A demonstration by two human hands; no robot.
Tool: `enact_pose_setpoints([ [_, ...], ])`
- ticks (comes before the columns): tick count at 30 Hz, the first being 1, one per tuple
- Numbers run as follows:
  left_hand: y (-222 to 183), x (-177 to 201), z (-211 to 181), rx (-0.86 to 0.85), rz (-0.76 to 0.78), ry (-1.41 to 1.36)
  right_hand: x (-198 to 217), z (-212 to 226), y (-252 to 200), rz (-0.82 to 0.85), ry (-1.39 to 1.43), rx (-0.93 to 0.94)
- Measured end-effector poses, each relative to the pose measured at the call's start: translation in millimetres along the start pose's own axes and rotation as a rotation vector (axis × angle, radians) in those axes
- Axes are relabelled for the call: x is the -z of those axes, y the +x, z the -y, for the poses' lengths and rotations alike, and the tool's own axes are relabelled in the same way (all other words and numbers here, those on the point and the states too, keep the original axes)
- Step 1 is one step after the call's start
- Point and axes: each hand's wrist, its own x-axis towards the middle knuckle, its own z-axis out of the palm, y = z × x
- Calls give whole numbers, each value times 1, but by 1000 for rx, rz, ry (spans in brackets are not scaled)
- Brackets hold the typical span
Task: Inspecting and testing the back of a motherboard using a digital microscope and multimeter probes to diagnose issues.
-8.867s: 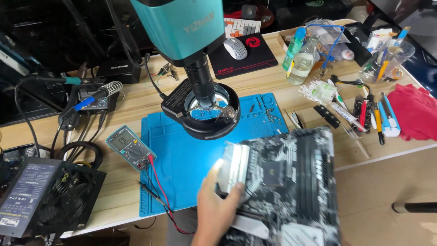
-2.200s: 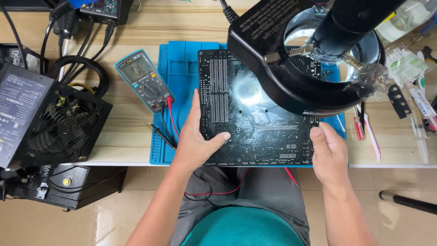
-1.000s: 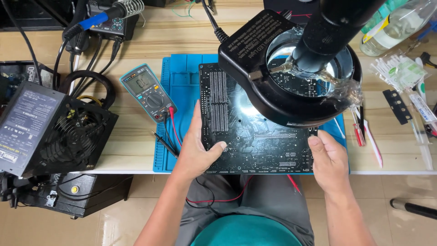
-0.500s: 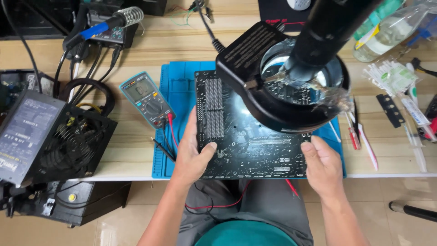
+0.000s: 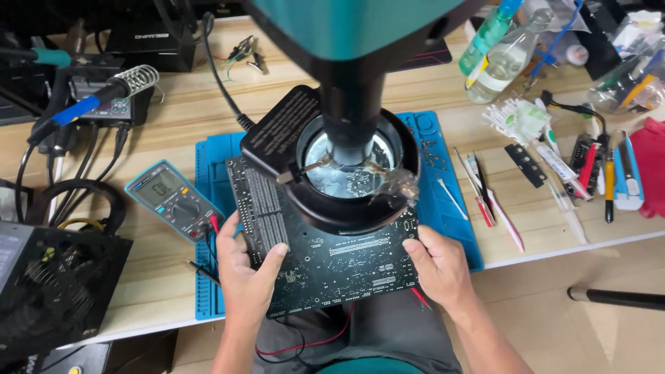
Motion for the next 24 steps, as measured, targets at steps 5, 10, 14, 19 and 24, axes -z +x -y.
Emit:
enact_pose_setpoints([
  [5, 0, 0, 9, -36, -41, 34, 0, 0, 0, -5, 8, 38],
  [10, -5, -2, -1, -48, -35, 79, -1, -1, -2, -23, 4, 61],
  [14, -9, 2, -10, -28, -66, 120, -4, -2, -4, 13, -10, 46],
  [19, -7, 10, 0, -73, -75, 183, -6, 3, -1, 12, -31, 157],
  [24, -9, 10, 4, -111, -74, 227, -7, 4, -1, -9, -54, 184],
])
